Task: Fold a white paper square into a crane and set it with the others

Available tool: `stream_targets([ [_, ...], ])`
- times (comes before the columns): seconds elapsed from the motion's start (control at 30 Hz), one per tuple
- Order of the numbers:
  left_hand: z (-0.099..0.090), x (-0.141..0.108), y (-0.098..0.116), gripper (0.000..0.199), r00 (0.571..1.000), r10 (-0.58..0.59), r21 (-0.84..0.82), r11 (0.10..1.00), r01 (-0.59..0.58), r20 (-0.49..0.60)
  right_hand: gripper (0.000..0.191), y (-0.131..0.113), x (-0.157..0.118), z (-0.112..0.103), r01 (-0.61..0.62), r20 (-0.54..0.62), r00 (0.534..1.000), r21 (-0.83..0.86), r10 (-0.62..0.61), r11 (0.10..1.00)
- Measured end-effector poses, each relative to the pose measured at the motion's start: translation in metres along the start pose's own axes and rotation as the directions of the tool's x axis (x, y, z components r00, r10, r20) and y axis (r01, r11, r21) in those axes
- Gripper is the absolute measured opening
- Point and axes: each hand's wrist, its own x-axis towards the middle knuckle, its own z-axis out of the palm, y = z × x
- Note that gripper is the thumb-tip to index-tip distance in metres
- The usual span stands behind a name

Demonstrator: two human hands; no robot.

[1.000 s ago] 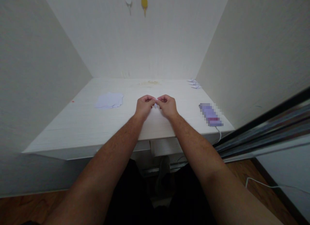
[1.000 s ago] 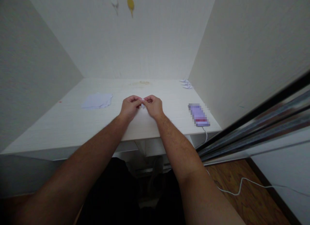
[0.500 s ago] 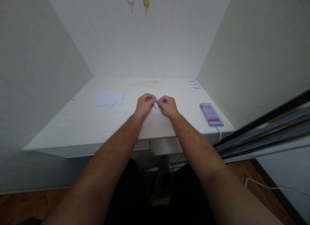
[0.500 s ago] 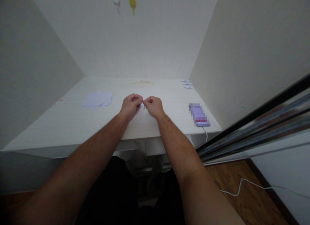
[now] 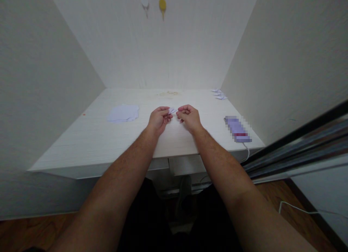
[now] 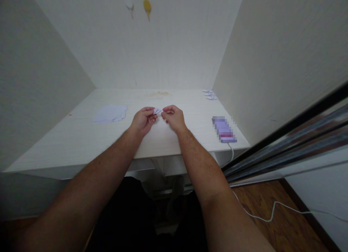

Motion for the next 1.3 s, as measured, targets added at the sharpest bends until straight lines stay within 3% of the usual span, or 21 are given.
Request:
stream_targets([
  [0.67,0.0004,-0.0025,-0.0025,0.018,0.997,0.046,0.054,0.997,-0.049,0.067,0.018,-0.0068,-0.0009,0.0027,0.004,-0.058,0.998,-0.07,-0.008,0.998],
  [1.3,0.0012,-0.005,-0.0022,0.019,0.995,0.063,0.043,0.997,-0.066,0.08,0.02,-0.0025,0.0009,0.0018,0.006,-0.023,1.0,0.07,-0.005,0.998],
])
